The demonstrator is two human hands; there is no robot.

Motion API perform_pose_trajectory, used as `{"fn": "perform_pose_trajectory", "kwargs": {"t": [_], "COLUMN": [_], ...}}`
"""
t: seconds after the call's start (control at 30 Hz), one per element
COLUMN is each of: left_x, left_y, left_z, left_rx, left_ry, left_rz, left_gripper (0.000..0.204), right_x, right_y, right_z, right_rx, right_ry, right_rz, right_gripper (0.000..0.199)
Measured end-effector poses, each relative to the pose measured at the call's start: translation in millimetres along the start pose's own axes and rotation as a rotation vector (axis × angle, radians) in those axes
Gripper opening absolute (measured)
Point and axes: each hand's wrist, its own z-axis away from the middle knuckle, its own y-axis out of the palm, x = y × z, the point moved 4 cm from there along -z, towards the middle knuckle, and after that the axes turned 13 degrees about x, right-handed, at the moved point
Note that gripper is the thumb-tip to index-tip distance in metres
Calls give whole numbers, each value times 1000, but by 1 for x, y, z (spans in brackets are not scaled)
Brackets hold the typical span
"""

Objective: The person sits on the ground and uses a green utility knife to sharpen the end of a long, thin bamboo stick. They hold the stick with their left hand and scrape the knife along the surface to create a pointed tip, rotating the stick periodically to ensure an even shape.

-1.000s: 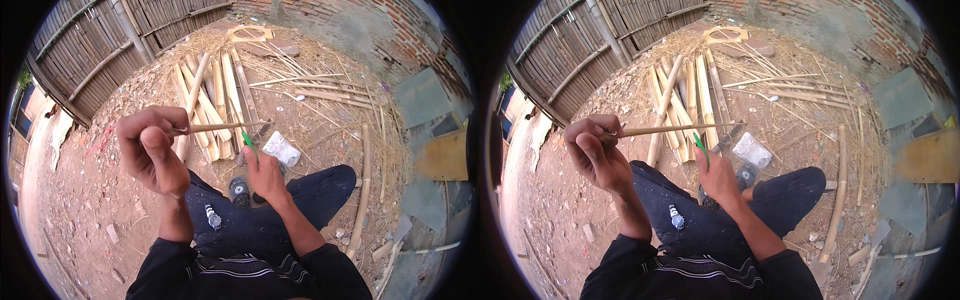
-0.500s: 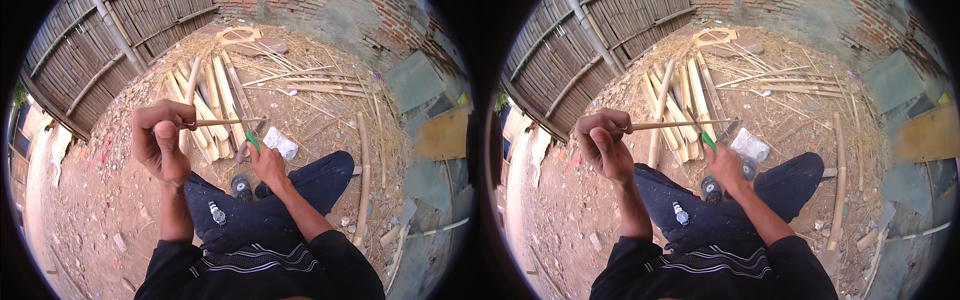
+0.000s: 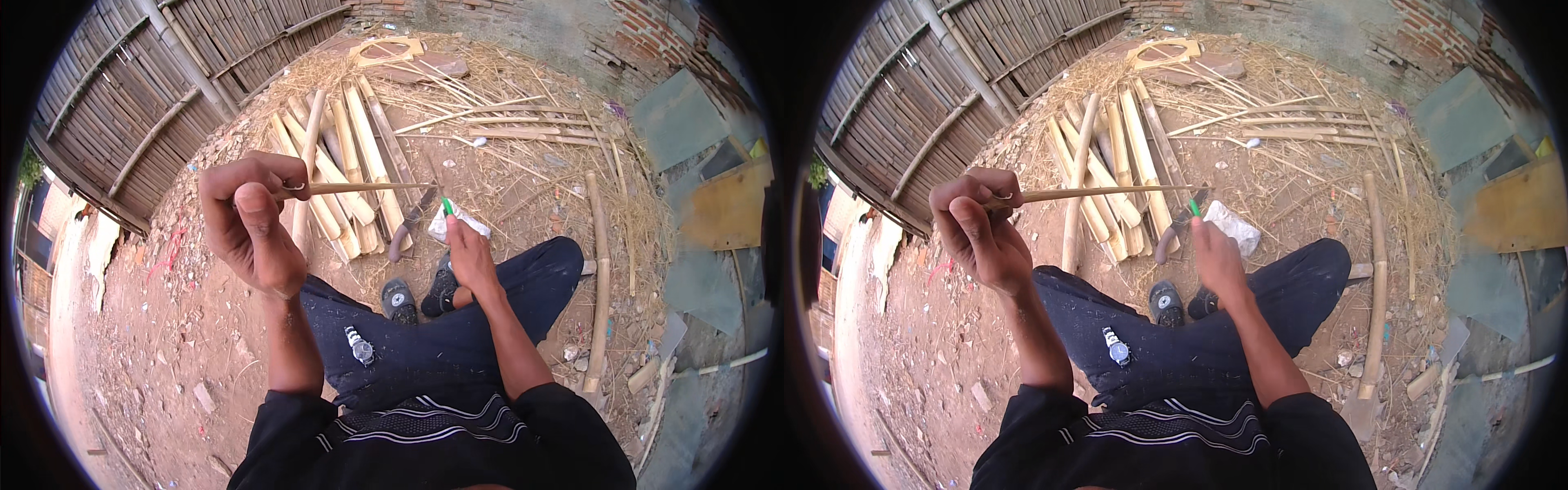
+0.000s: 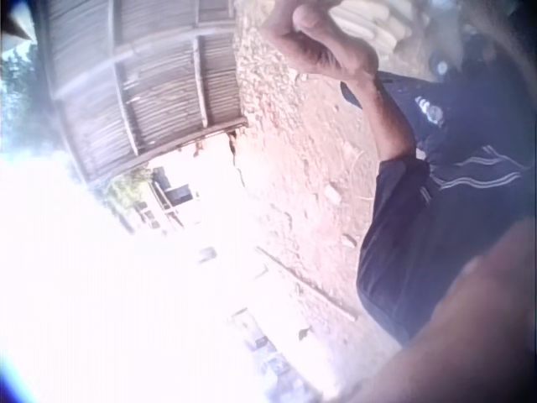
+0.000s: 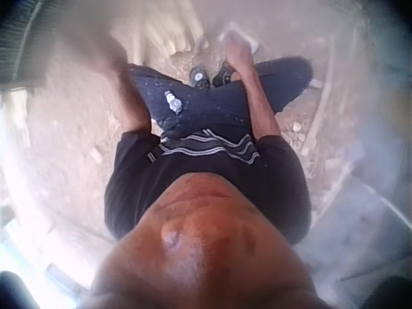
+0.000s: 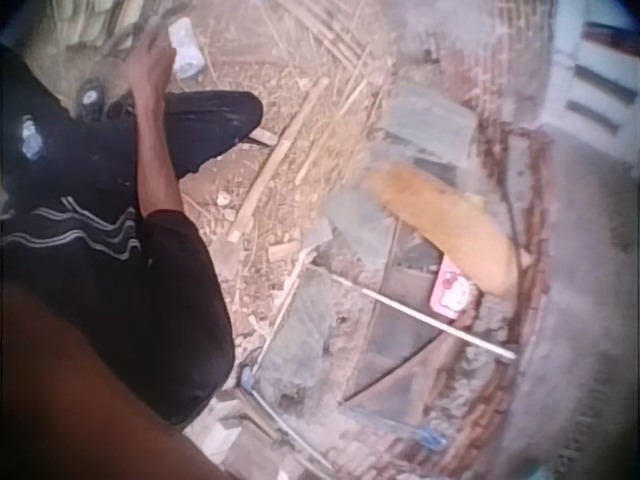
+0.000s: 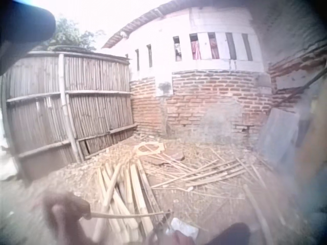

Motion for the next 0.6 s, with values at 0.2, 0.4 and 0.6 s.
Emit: {"fn": "perform_pose_trajectory", "kwargs": {"t": [0.2, 0.4, 0.6], "left_x": [-3, 9, 6], "left_y": [12, -1, 5], "left_z": [1, 4, 10], "left_rx": [114, 5, 91], "left_ry": [35, -39, 75], "left_rz": [72, -36, 2], "left_gripper": [37, 35, 36], "right_x": [53, 83, 73], "right_y": [27, 21, 25], "right_z": [10, 6, 13], "right_rx": [63, 89, 80], "right_ry": [-316, -198, -166], "right_rz": [-61, 42, 43], "right_gripper": [44, 43, 50]}}
